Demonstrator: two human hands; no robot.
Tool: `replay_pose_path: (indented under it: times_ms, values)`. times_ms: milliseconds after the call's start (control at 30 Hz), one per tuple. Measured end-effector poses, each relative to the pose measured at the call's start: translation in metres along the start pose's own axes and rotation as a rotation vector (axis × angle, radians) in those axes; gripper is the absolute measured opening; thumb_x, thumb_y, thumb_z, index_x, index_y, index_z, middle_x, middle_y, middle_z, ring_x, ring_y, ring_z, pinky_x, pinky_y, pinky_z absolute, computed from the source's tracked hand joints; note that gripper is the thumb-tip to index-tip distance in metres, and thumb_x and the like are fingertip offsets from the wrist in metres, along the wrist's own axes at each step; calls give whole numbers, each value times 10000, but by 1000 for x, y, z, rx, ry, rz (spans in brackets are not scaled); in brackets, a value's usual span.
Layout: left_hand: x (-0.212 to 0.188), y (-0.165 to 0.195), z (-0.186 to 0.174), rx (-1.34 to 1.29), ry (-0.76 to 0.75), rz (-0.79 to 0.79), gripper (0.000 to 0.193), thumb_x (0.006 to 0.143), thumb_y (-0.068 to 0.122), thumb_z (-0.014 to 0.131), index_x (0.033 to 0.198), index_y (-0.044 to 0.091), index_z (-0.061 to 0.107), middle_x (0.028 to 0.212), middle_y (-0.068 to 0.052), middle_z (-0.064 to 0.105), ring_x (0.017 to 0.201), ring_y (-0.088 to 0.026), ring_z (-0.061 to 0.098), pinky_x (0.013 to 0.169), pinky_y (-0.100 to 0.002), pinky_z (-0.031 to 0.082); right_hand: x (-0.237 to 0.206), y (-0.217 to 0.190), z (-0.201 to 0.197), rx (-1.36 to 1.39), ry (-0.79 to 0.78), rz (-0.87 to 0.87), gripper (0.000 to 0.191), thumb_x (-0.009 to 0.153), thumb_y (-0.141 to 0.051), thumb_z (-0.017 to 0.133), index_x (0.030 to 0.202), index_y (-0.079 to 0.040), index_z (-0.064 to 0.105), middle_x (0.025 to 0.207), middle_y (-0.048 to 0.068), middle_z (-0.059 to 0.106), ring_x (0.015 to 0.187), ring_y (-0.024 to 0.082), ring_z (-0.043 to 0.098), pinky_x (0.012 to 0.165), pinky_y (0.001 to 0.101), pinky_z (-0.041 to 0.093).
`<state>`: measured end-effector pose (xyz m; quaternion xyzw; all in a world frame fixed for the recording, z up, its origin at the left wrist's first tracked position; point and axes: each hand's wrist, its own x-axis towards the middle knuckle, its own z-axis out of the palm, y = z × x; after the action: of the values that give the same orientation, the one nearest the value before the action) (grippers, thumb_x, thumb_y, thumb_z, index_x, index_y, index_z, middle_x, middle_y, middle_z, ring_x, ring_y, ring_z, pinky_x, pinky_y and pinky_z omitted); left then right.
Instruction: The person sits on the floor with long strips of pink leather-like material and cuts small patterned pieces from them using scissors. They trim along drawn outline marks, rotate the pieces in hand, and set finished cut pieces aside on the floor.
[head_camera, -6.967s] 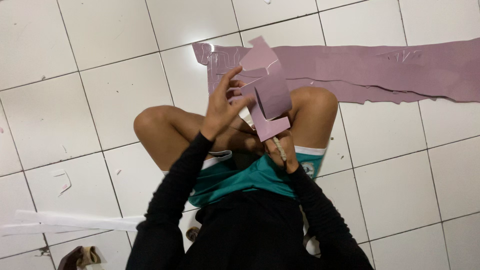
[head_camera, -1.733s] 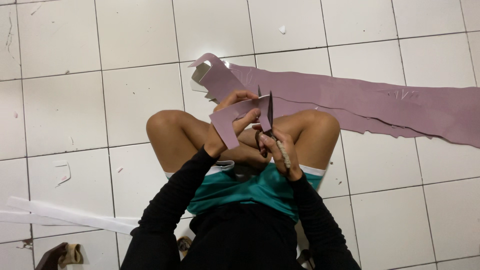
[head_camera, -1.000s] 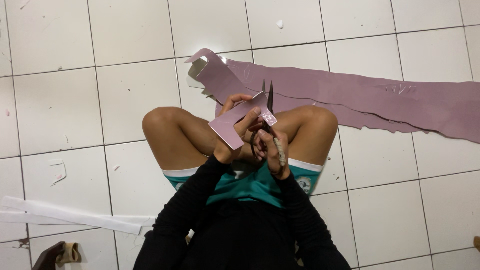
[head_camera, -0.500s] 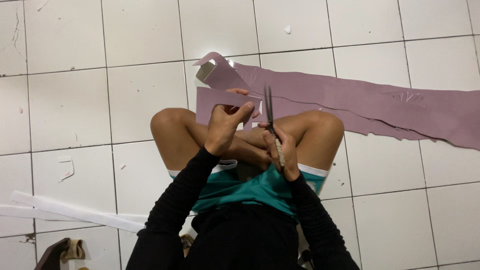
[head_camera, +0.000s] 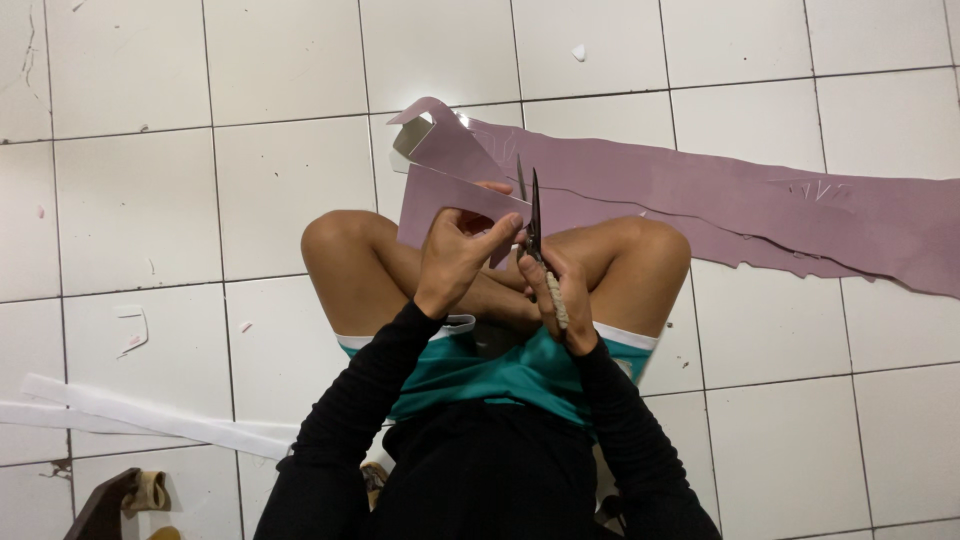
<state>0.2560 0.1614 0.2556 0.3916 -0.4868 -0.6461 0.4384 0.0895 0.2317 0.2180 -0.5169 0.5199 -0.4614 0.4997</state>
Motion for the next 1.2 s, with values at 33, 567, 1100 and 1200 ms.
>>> replay_pose_path:
  times_ms: [33,567,1100,1200]
  values:
    - [0,0,0,-4,-8,-8,403,967,117,718,1316,-36,588,951,-92,748,864,-129,736,718,-222,586,0,0,0,39,-3,10,497,1047,-429,587,1289,4,630,792,-25,524,644,45,490,577,201,431]
    - [9,-7,-9,119,25,101,440,910,77,779,1269,-33,549,998,-128,726,961,-157,747,842,-297,687,-10,1,-5,92,13,115,454,1020,-427,609,1137,0,705,593,-72,459,479,17,410,440,203,308]
    - [20,1,-27,155,-98,59,498,943,143,751,1403,20,605,1039,-147,760,940,-182,760,822,-301,680,-16,8,-12,-130,14,68,365,1025,-340,679,961,12,756,601,-46,543,516,34,479,459,206,367]
    - [20,-3,-23,189,-31,73,406,971,148,742,1343,7,655,1023,-129,772,917,-175,765,807,-297,679,-16,5,-8,-65,10,156,371,1001,-331,657,1049,25,748,591,-44,526,497,42,463,448,216,354]
